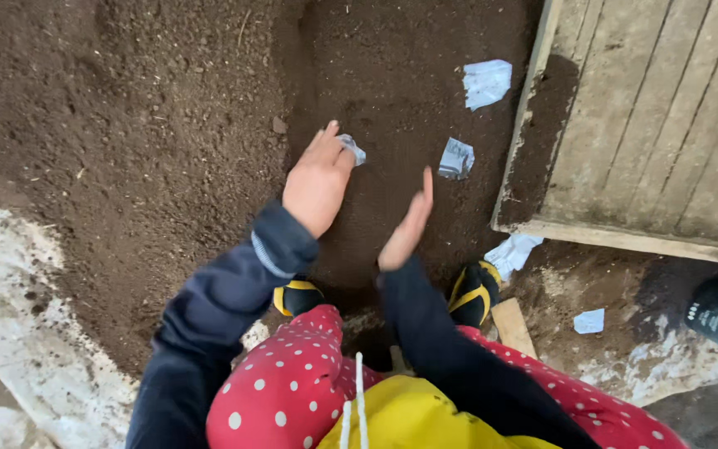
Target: The person is sifting through soil by hand to retrieve small packets and other items.
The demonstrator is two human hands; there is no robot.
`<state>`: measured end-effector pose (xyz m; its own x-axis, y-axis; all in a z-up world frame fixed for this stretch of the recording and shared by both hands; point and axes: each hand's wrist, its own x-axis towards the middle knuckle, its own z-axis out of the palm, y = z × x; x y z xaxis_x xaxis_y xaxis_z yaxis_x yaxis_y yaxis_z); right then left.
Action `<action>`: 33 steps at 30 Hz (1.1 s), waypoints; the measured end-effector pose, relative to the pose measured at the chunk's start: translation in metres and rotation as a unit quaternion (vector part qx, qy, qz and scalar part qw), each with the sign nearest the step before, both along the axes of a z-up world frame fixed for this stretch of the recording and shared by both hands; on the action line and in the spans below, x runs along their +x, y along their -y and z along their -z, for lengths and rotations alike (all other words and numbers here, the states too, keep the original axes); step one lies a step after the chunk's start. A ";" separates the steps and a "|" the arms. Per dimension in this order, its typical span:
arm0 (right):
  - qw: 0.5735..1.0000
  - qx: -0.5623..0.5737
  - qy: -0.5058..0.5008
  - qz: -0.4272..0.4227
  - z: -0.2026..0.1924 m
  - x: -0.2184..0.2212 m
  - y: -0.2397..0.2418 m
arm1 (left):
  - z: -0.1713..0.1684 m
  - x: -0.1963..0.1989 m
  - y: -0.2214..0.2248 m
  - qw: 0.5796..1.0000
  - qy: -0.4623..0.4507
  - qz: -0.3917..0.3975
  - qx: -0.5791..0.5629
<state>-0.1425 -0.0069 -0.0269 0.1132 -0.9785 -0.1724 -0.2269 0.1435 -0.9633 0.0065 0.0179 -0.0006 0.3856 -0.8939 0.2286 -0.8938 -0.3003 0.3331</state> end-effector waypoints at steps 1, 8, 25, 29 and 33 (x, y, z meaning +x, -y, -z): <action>0.994 0.073 0.076 -0.022 0.001 0.007 0.012 | 0.010 -0.002 0.004 1.000 0.007 0.017 -0.023; 0.922 0.208 0.277 -0.171 0.071 0.063 0.160 | -0.032 0.006 0.019 0.976 0.091 0.063 0.189; 0.938 0.015 0.087 -0.334 0.026 0.146 0.199 | -0.009 0.004 0.010 0.995 0.027 0.035 0.094; 0.879 0.368 0.097 -0.287 0.038 0.114 0.173 | -0.014 0.008 0.014 0.999 0.019 0.026 0.028; 0.923 0.313 0.021 -0.223 0.076 0.047 0.146 | -0.038 0.006 0.017 0.984 0.037 -0.008 0.171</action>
<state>-0.0953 -0.1529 -0.1029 0.4998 -0.5441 -0.6739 -0.3614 0.5761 -0.7332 0.0124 0.0005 0.0370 0.3940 -0.9174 -0.0569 -0.9061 -0.3980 0.1433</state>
